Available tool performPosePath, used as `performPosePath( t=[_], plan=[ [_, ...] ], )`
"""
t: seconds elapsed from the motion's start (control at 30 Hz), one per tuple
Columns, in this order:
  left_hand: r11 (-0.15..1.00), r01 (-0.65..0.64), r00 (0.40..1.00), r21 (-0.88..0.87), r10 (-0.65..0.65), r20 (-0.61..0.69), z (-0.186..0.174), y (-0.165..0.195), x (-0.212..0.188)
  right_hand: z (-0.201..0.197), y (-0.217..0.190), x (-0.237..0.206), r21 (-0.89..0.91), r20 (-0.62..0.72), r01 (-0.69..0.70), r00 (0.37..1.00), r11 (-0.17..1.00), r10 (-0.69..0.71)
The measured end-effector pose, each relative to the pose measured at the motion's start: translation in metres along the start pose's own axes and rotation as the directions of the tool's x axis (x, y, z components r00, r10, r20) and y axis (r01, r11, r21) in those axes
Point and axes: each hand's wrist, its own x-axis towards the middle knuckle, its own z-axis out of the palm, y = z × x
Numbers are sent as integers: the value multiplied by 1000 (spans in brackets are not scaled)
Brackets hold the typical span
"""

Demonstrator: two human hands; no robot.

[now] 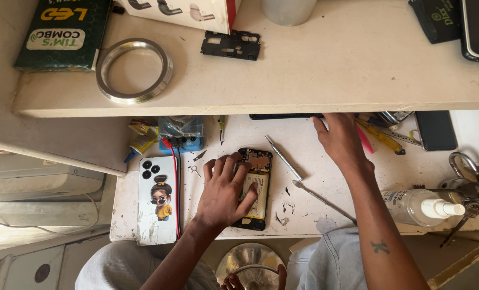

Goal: The person works on a disassembled smartphone at a cluttered repair bench. They pry the old battery out of the phone body, peel away adhesive, position a new battery into the phone, and press and align it into place, occasionally using a small screwdriver and pry tool on the device.

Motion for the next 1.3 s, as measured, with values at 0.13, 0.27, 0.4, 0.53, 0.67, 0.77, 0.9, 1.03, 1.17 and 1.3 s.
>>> performPosePath(
  t=[0.13,0.27,0.4,0.53,0.67,0.77,0.9,1.03,1.17,1.3],
  plan=[
    [1000,6,1000,10,-6,4,1,0,0,1,0,1,-4,69,-106,992,994,106],
    [1000,-6,1000,14,6,-11,1,0,0,1,0,0,-29,27,-46,999,999,47],
    [1000,-1,1000,6,1,-5,1,0,0,0,-3,0,-23,29,-55,998,998,56],
    [1000,-3,1000,7,4,-12,0,1,1,-1,-5,0,-10,67,-108,992,994,109],
    [1000,-6,1000,-5,6,-18,-1,1,1,-1,-3,-1,-8,43,-26,999,1000,27],
    [1000,20,1000,0,-20,18,-2,1,0,0,-3,-5,-20,45,9,999,1000,-8],
    [1000,6,1000,-1,-6,11,-1,0,1,-2,-5,-10,6,102,-37,994,999,37],
    [1000,4,1000,2,-4,-2,-1,2,1,-11,-12,-13,43,214,-210,957,977,196],
    [1000,23,1000,-18,-23,18,-3,3,1,-17,-19,-13,-17,169,-108,979,994,110],
    [999,22,1000,-31,-22,5,-5,4,1,-9,-24,-5,-43,6,120,993,992,-120]
  ],
)
